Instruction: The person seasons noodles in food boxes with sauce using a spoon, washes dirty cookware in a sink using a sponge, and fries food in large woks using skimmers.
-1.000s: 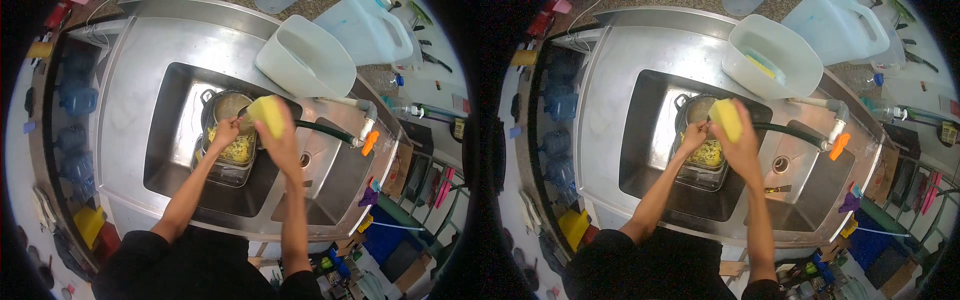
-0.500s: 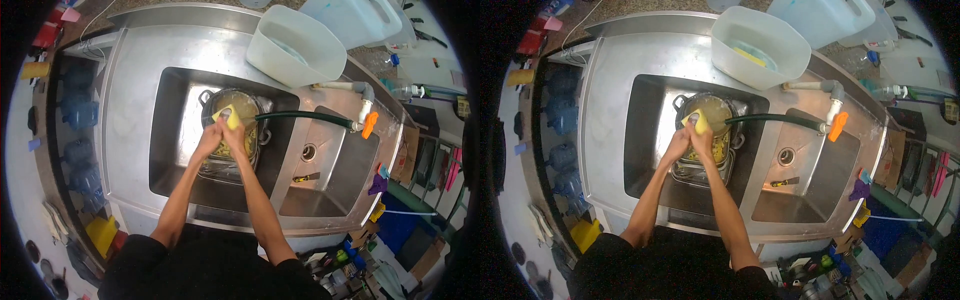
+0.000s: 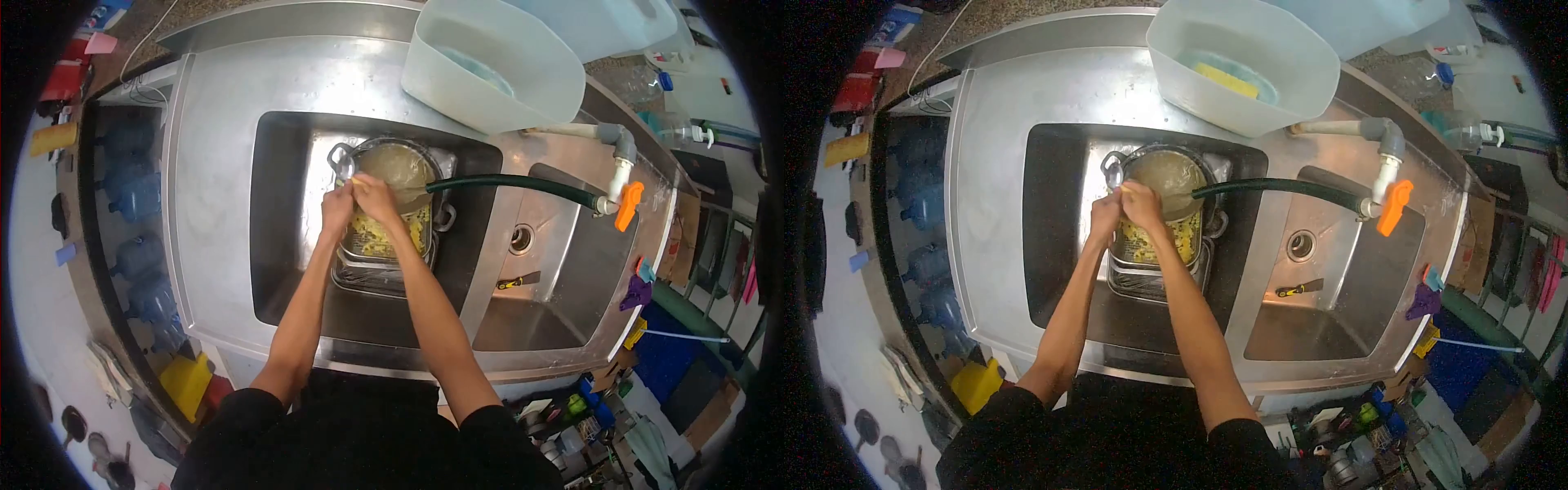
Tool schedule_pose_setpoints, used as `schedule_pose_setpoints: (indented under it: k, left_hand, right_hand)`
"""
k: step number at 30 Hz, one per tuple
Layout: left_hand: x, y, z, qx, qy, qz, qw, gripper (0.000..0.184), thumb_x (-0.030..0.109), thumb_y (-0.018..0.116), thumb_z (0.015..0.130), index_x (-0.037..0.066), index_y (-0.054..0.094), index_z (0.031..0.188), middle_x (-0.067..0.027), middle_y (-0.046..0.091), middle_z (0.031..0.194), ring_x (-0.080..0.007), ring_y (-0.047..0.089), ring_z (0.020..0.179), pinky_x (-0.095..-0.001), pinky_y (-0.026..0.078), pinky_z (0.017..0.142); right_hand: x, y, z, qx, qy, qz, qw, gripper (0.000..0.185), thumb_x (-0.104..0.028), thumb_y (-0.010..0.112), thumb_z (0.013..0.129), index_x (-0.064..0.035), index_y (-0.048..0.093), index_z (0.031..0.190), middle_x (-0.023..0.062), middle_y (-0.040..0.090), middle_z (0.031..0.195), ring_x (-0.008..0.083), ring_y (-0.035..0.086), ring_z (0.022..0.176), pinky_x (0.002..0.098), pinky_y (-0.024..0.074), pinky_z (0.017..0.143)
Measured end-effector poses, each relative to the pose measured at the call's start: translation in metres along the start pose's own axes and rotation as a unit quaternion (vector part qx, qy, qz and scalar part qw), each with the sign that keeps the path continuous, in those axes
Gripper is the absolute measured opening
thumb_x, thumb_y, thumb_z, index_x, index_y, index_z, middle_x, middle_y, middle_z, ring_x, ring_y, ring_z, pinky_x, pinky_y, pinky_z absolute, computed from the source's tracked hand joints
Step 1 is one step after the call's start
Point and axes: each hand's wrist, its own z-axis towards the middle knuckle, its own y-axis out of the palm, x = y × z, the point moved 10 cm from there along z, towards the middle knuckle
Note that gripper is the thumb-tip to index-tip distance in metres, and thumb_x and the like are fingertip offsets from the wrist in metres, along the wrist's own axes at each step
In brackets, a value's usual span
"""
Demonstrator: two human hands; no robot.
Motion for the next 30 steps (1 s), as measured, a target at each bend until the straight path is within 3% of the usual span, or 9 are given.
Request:
schedule_pose_setpoints:
  k: [6,9,12,18,21,23,25,27,30]
  left_hand:
    - [0.008,0.006,0.001,0.005,0.064,0.086,0.994,0.050,0.041,0.051,0.089,-0.007,0.062,0.086,-0.0210,0.064,0.073,-0.0309,0.064,0.071,-0.0392,0.048,0.066]
    - [-0.005,0.012,0.017,0.006,0.091,0.086,0.992,0.039,0.032,0.056,0.086,-0.007,0.058,0.091,-0.0262,0.063,0.077,-0.0384,0.064,0.080,-0.0420,0.049,0.070]
    - [-0.002,0.023,0.002,-0.008,0.109,0.090,0.990,0.031,0.024,0.058,0.083,-0.006,0.055,0.089,-0.0270,0.062,0.076,-0.0404,0.063,0.078,-0.0433,0.048,0.068]
    - [0.041,0.018,-0.007,0.042,0.184,0.128,0.974,0.024,0.016,0.055,0.081,-0.005,0.048,0.090,-0.0286,0.059,0.072,-0.0453,0.059,0.071,-0.0481,0.046,0.064]
    - [0.059,0.013,-0.013,0.049,0.219,0.172,0.959,0.022,0.012,0.056,0.080,-0.005,0.046,0.091,-0.0278,0.058,0.069,-0.0445,0.059,0.069,-0.0488,0.046,0.062]
    - [0.065,0.016,-0.018,0.046,0.265,0.241,0.933,0.021,0.010,0.058,0.080,-0.005,0.048,0.090,-0.0245,0.059,0.066,-0.0408,0.062,0.066,-0.0471,0.047,0.061]
    - [0.070,0.019,-0.016,0.036,0.267,0.227,0.936,0.024,0.007,0.059,0.078,-0.004,0.046,0.094,-0.0247,0.059,0.067,-0.0425,0.060,0.065,-0.0490,0.047,0.062]
    - [0.072,0.017,-0.013,0.035,0.253,0.207,0.944,0.030,0.006,0.060,0.078,-0.004,0.044,0.101,-0.0254,0.059,0.068,-0.0434,0.060,0.065,-0.0494,0.047,0.061]
    - [0.069,0.015,-0.009,-0.008,0.210,0.208,0.955,0.042,0.006,0.059,0.078,-0.005,0.039,0.113,-0.0277,0.060,0.071,-0.0444,0.060,0.067,-0.0487,0.048,0.061]
  right_hand:
    - [0.038,-0.001,0.016,0.134,0.084,0.066,0.985,0.033,-0.034,0.050,0.086,-0.0086,0.066,0.100,0.0208,0.065,0.095,0.0385,0.061,0.093,0.0435,0.0459,0.080]
    - [0.013,-0.005,-0.010,-0.097,0.086,0.082,0.988,0.035,-0.036,0.049,0.087,-0.0079,0.065,0.100,0.0217,0.064,0.096,0.0387,0.061,0.091,0.0431,0.0460,0.079]
    - [0.020,-0.027,-0.020,-0.159,0.059,-0.305,0.937,0.030,-0.032,0.054,0.086,-0.0085,0.066,0.100,0.0199,0.065,0.094,0.0370,0.061,0.089,0.0405,0.0462,0.078]
    - [0.043,-0.004,-0.008,-0.106,0.090,0.153,0.978,0.027,-0.027,0.058,0.083,-0.0093,0.067,0.101,0.0162,0.066,0.094,0.0360,0.061,0.086,0.0401,0.0471,0.083]
    - [0.024,-0.027,-0.027,-0.126,-0.094,-0.225,0.962,0.028,-0.025,0.059,0.080,-0.0048,0.067,0.098,0.0143,0.066,0.094,0.0359,0.061,0.083,0.0440,0.0461,0.085]
    - [0.071,-0.050,-0.007,0.091,-0.081,-0.273,0.954,0.025,-0.024,0.062,0.077,-0.0062,0.068,0.093,0.0134,0.067,0.091,0.0357,0.061,0.081,0.0450,0.0457,0.084]
    - [0.085,-0.050,-0.001,0.126,-0.026,-0.315,0.940,0.022,-0.023,0.064,0.075,-0.0082,0.070,0.089,0.0134,0.067,0.087,0.0354,0.062,0.080,0.0457,0.0456,0.083]
    - [0.103,-0.007,0.001,-0.033,0.060,-0.351,0.934,0.018,-0.024,0.065,0.074,-0.0110,0.071,0.086,0.0143,0.067,0.083,0.0351,0.063,0.079,0.0460,0.0457,0.082]
    - [0.044,-0.007,-0.027,-0.084,0.020,-0.001,0.996,0.015,-0.022,0.064,0.075,-0.0084,0.069,0.075,0.0168,0.064,0.073,0.0367,0.063,0.074,0.0467,0.0453,0.080]
